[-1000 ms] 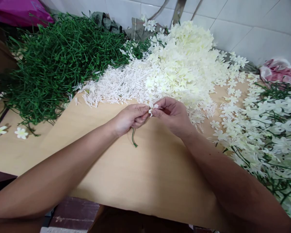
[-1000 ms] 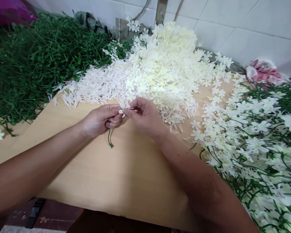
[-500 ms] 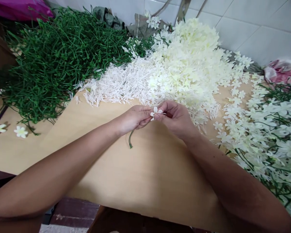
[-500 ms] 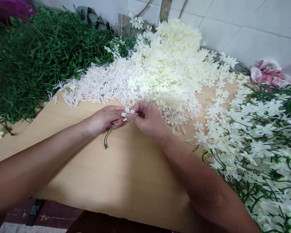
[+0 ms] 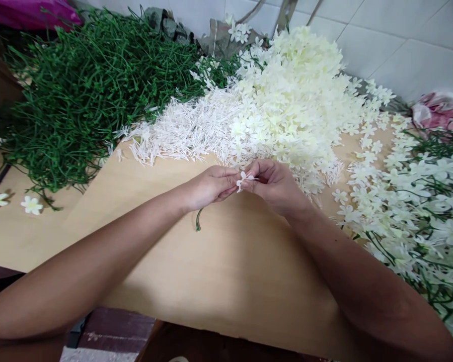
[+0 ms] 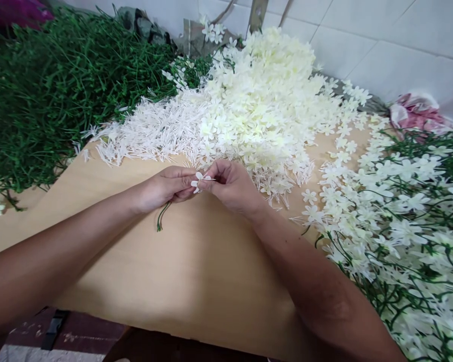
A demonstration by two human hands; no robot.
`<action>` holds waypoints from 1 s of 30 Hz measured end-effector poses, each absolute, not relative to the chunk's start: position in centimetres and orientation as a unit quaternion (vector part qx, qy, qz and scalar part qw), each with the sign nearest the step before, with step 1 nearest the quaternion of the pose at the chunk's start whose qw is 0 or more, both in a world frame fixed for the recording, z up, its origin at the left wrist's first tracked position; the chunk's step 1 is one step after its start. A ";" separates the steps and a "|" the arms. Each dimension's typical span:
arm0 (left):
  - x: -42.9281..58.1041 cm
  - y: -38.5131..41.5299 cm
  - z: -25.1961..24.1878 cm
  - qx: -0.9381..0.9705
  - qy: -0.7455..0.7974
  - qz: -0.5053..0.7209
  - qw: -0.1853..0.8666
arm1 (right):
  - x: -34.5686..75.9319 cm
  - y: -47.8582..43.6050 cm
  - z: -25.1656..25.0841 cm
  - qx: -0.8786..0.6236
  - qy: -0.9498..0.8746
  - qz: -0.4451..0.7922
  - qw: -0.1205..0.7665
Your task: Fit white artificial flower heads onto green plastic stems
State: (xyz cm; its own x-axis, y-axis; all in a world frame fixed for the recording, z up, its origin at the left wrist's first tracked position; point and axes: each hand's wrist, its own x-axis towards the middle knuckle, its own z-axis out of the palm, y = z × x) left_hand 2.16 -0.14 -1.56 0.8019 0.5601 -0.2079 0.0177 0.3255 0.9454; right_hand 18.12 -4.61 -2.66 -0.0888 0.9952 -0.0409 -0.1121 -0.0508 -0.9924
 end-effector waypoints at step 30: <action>2.3 0.0 -1.6 0.535 0.266 0.196 0.778 | 18.2 -4.5 -2.9 -0.431 -0.379 0.651 0.497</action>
